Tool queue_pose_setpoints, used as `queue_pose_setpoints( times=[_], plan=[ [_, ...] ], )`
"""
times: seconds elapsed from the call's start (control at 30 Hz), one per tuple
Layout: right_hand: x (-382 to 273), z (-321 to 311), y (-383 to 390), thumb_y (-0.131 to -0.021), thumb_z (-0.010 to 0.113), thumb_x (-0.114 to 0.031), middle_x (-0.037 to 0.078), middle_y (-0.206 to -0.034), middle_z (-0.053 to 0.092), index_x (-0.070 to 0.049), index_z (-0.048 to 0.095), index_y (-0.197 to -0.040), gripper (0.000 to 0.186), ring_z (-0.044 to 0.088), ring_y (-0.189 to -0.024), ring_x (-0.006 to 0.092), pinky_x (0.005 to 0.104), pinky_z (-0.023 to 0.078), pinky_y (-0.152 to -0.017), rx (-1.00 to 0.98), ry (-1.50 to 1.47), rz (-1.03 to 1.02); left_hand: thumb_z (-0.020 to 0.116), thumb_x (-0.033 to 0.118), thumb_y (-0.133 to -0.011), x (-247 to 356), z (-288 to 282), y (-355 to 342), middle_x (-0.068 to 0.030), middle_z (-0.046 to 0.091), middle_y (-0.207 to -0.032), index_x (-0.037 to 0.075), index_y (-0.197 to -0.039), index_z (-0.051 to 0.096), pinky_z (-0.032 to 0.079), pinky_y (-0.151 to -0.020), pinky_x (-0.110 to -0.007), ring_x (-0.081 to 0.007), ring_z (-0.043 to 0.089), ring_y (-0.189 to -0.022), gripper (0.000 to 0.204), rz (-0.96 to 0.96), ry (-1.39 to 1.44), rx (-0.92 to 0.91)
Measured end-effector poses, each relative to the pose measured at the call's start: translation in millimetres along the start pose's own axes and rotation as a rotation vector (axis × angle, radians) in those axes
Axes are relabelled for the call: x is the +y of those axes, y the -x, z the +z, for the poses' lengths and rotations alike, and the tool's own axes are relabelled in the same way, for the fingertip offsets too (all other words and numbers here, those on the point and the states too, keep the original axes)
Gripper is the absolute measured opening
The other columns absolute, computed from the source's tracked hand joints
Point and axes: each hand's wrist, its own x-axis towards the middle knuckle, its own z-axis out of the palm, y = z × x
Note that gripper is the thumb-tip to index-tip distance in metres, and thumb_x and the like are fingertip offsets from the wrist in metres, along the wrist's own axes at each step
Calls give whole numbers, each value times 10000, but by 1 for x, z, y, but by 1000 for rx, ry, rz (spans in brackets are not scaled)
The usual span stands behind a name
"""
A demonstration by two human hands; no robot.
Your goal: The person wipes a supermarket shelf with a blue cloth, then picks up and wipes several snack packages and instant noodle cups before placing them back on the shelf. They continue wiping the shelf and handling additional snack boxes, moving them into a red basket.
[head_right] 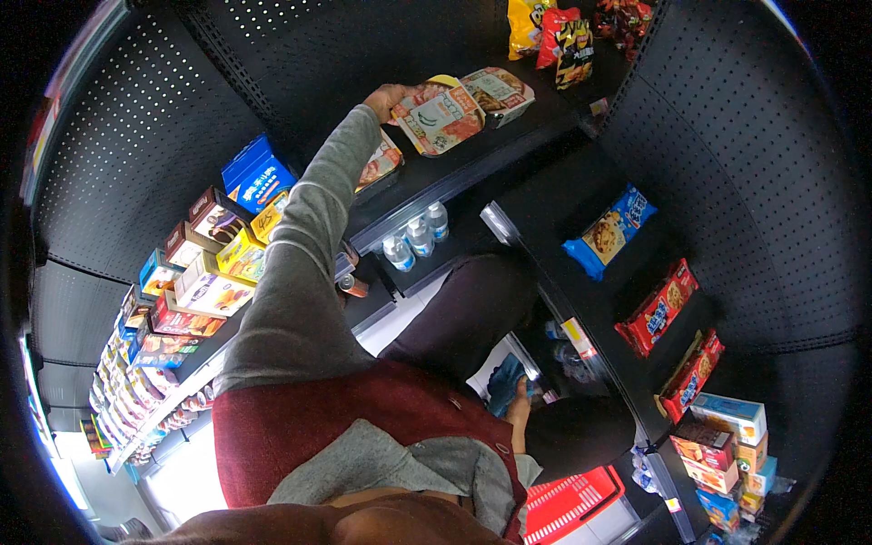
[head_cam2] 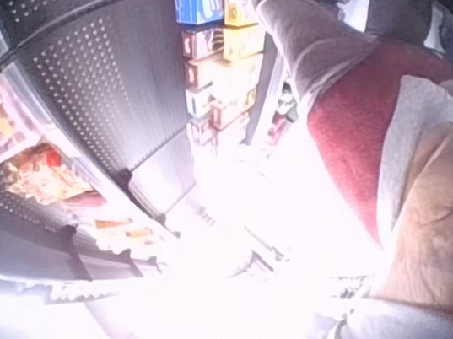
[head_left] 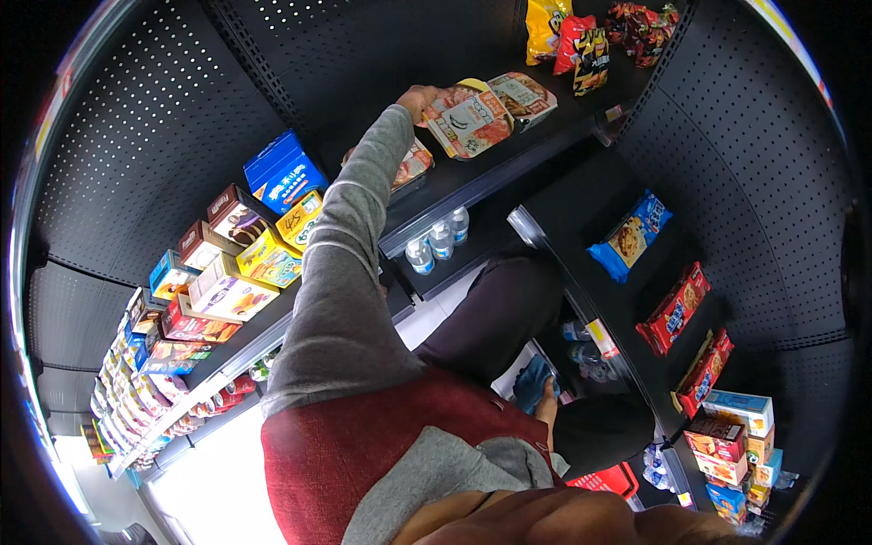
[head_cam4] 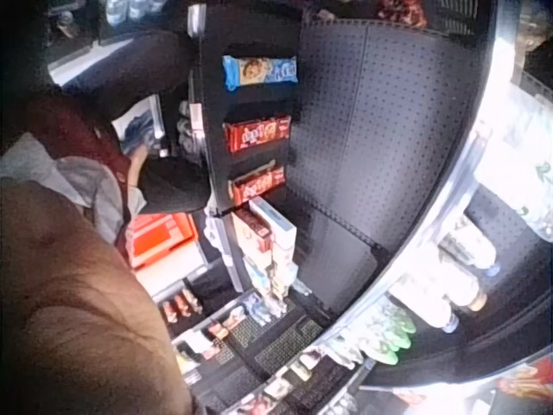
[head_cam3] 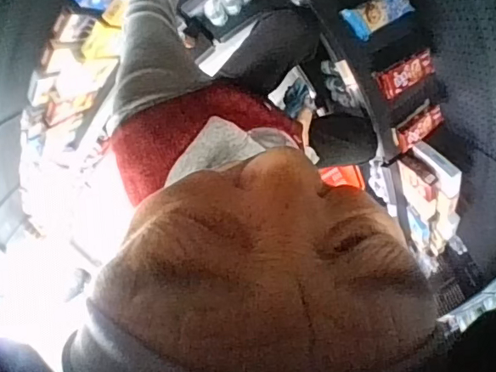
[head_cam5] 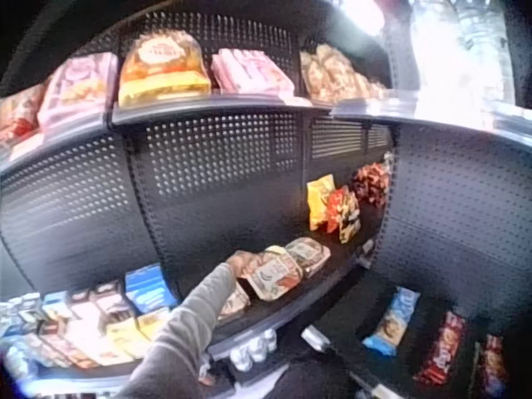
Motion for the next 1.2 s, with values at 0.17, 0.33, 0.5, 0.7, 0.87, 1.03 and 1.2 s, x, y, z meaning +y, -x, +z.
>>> queue_pose_setpoints(
  times=[0.17, 0.33, 0.5, 0.7, 0.87, 1.03, 1.2],
  plan=[
    [-4, -1, -1, -942, 636, -589, 165, -1270, 660, 56, 543, -1389, 791, 637, -1116, 274, 385, 500, -974, 20, 19, 36, 790, 415, -861, -11, 2, -21, -104, 731, -965, 78, -1032, 714, 570, -703, -454, -261, 713, -817, 386, -114, -4, -80],
    [-5, 4, -2, -957, 621, -569, 150, -1261, 659, 39, 559, -1378, 742, 647, -1083, 258, 367, 501, -969, 51, 35, 53, 801, 366, -859, -27, -6, -25, -126, 737, -1021, 51, -1108, 711, 574, -757, -446, -261, 715, -847, 412, 36, 63, -72],
    [8, -9, -12, -969, 589, -591, 139, -1254, 666, 38, 578, -1378, 751, 635, -1086, 232, 331, 492, -959, 36, 160, -15, 756, 303, -901, -37, -11, -43, -156, 730, -1107, -39, -1168, 677, 577, -802, -401, -240, 721, -911, 441, -40, 59, -40],
    [24, -16, -31, -995, 597, -521, 114, -1228, 678, 12, 599, -1342, 636, 653, -1039, 222, 348, 514, -945, 82, 65, 3, 705, 307, -946, -27, -30, -46, -150, 727, -1148, 22, -1149, 722, 552, -874, -372, -258, 703, -1026, 350, 191, -361, 29],
    [4, 1, -8, -970, 618, -555, 128, -1241, 667, 10, 588, -1350, 682, 646, -1073, 244, 371, 505, -967, -30, -14, 39, 611, 459, -987, -27, -53, -31, -192, 675, -1286, 18, -1209, 721, 483, -1012, -406, -326, 639, -1193, 505, 133, -563, 143],
    [-20, 19, 18, -982, 608, -530, 133, -1260, 662, 0, 573, -1375, 660, 641, -1094, 260, 379, 492, -983, -84, 51, 18, 484, 586, -1009, -53, -47, -17, -180, 630, -1358, 15, -1333, 634, 461, -1045, -405, -306, 618, -1210, 674, 159, -622, -10],
    [-17, 17, 18, -1009, 604, -452, 124, -1242, 673, -35, 577, -1361, 546, 661, -1067, 269, 394, 522, -947, -32, -50, 2, 412, 690, -967, -60, -28, -1, -200, 617, -1372, 37, -1368, 602, 438, -1073, -441, -340, 588, -1276, 790, 215, -990, 137]
  ],
)
